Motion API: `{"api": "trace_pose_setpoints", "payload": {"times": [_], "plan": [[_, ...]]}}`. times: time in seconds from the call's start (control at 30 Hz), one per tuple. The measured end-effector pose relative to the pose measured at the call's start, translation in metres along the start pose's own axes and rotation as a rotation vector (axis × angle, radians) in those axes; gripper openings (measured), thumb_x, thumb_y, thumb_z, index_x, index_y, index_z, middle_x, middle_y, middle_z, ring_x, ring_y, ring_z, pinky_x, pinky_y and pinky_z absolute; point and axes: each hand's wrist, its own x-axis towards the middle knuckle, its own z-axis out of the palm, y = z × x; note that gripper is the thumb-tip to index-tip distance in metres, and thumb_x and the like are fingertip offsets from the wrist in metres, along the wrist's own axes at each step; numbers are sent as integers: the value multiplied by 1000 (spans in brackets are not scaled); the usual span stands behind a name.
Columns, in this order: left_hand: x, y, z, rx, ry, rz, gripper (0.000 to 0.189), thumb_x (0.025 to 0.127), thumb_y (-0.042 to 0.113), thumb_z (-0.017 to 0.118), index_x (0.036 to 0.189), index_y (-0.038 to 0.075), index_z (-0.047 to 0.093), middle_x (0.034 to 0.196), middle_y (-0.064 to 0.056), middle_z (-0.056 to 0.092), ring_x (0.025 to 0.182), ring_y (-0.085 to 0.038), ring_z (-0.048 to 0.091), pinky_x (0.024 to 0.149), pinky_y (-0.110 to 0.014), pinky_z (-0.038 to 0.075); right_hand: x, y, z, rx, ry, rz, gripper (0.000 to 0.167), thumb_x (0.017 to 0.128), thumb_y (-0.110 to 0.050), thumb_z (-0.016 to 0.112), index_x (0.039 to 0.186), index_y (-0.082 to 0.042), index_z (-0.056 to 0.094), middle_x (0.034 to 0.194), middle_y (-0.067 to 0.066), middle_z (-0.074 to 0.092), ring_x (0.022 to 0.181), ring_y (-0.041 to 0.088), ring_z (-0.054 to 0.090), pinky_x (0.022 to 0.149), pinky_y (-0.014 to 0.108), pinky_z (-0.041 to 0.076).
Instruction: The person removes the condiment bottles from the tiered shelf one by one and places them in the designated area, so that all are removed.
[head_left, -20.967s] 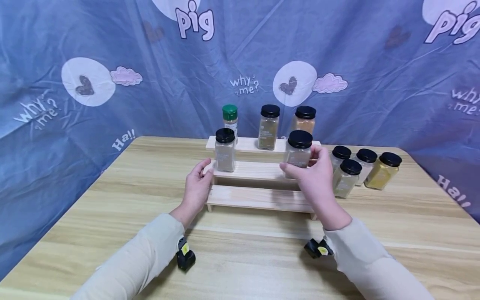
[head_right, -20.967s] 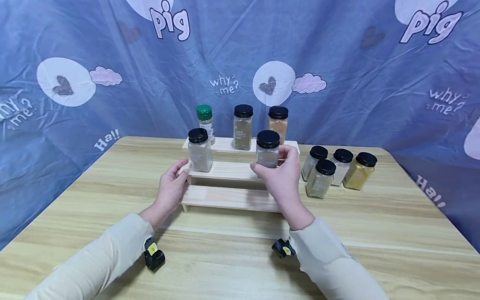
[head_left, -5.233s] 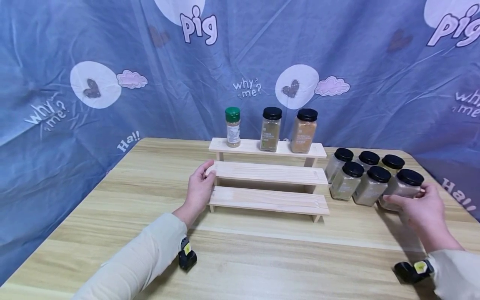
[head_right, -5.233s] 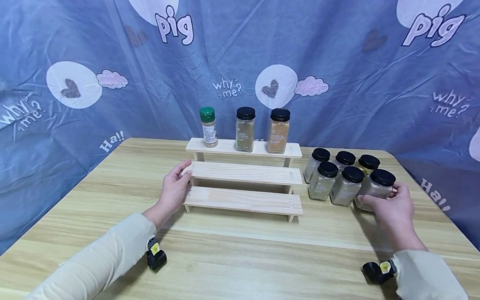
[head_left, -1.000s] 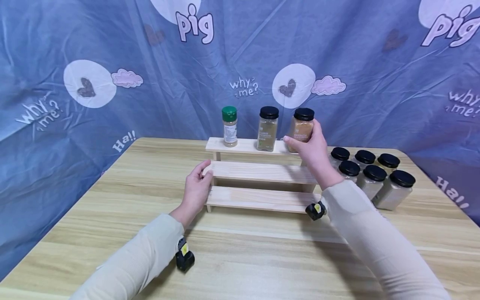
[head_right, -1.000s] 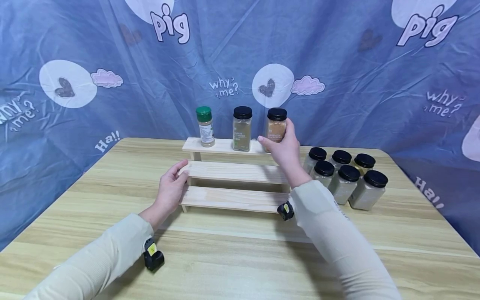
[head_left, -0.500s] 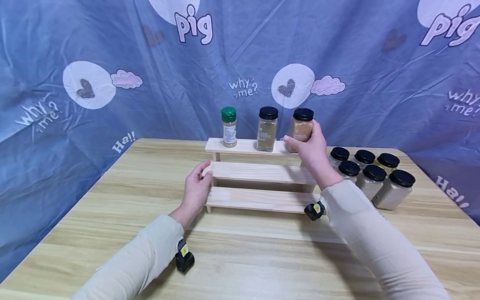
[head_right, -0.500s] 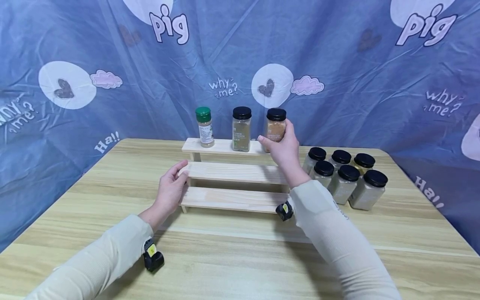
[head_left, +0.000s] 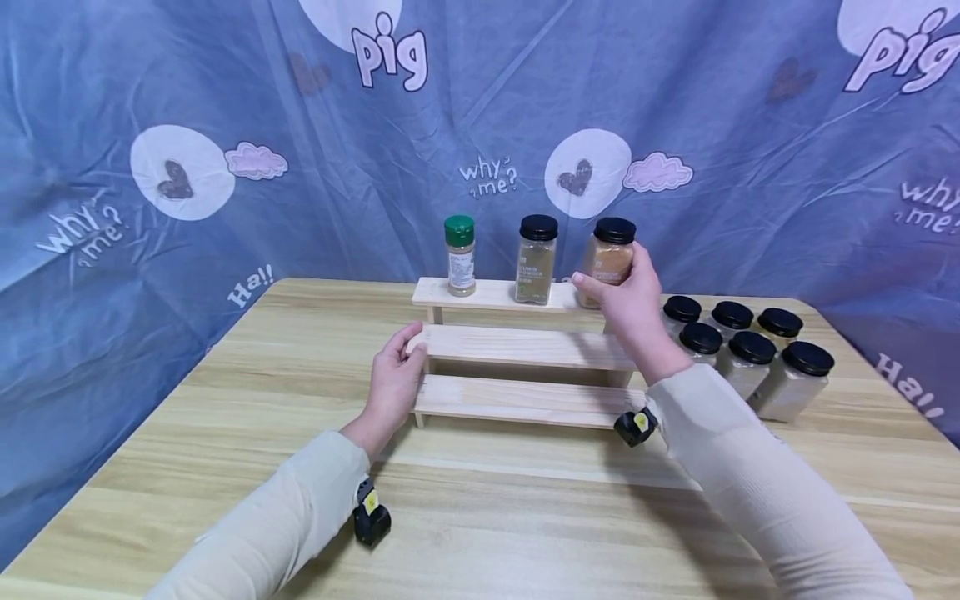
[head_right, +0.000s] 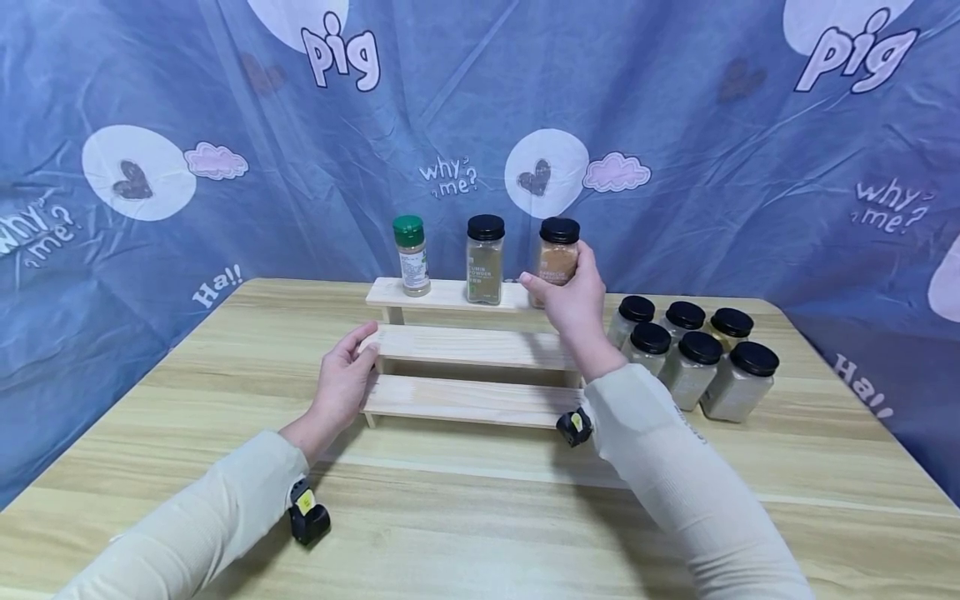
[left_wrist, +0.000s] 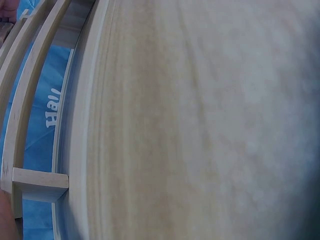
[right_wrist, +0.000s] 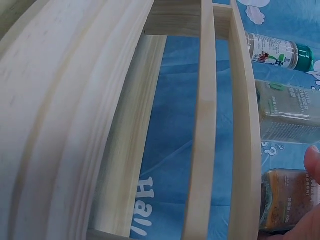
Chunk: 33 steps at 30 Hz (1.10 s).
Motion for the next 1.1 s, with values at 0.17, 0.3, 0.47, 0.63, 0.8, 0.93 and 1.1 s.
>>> {"api": "trace_pose_setpoints", "payload": {"times": [0.17, 0.3, 0.47, 0.63, 0.8, 0.93, 1.1], "plan": [[0, 0, 0, 8, 3, 3, 39, 91, 5, 51, 130, 6, 51, 58, 8, 38, 46, -2, 35, 43, -15, 30, 0, -3, -5, -5, 13, 14, 71, 75, -15, 77, 134, -10, 37, 121, 11, 51, 110, 19, 50, 98, 31, 40], [0, 0, 0, 6, 2, 0, 39, 91, 5, 51, 130, 7, 52, 57, 8, 37, 45, -2, 35, 43, -15, 30, -3, -7, -10, -24, 12, 29, 73, 76, -18, 77, 136, -12, 36, 124, 10, 50, 112, 19, 50, 98, 32, 41], [-1, 0, 0, 4, 4, -6, 39, 91, 5, 51, 129, 6, 52, 57, 7, 37, 45, -3, 35, 43, -15, 30, -8, -11, -15, -18, 19, 28, 73, 75, -17, 77, 136, -13, 36, 125, 9, 50, 113, 18, 49, 98, 33, 41], [0, 0, -1, 16, 9, -4, 39, 90, 6, 51, 129, 7, 53, 59, 7, 38, 46, -3, 35, 44, -15, 31, -15, -13, -23, -51, 16, 2, 70, 75, -18, 77, 133, -12, 38, 123, 8, 52, 110, 17, 50, 95, 32, 42], [0, 0, 0, 13, 4, -2, 39, 91, 6, 51, 129, 7, 52, 59, 7, 38, 46, -3, 35, 43, -15, 31, -25, -13, -34, -90, -13, -12, 70, 76, -23, 76, 134, -12, 38, 122, 8, 53, 108, 17, 52, 91, 31, 46], [0, 0, 0, 11, 5, -4, 39, 90, 6, 51, 129, 6, 52, 59, 7, 39, 47, -2, 36, 44, -15, 31, -32, -14, -43, -130, -17, -12, 71, 76, -28, 76, 134, -12, 38, 120, 7, 54, 102, 13, 53, 85, 25, 47], [0, 1, 1, 14, 11, -4, 38, 90, 6, 51, 129, 7, 53, 59, 7, 38, 47, -2, 35, 44, -14, 31, -42, -14, -54, -170, -1, -9, 71, 75, -30, 76, 133, -12, 40, 117, 5, 54, 97, 8, 53, 79, 18, 45]]}}
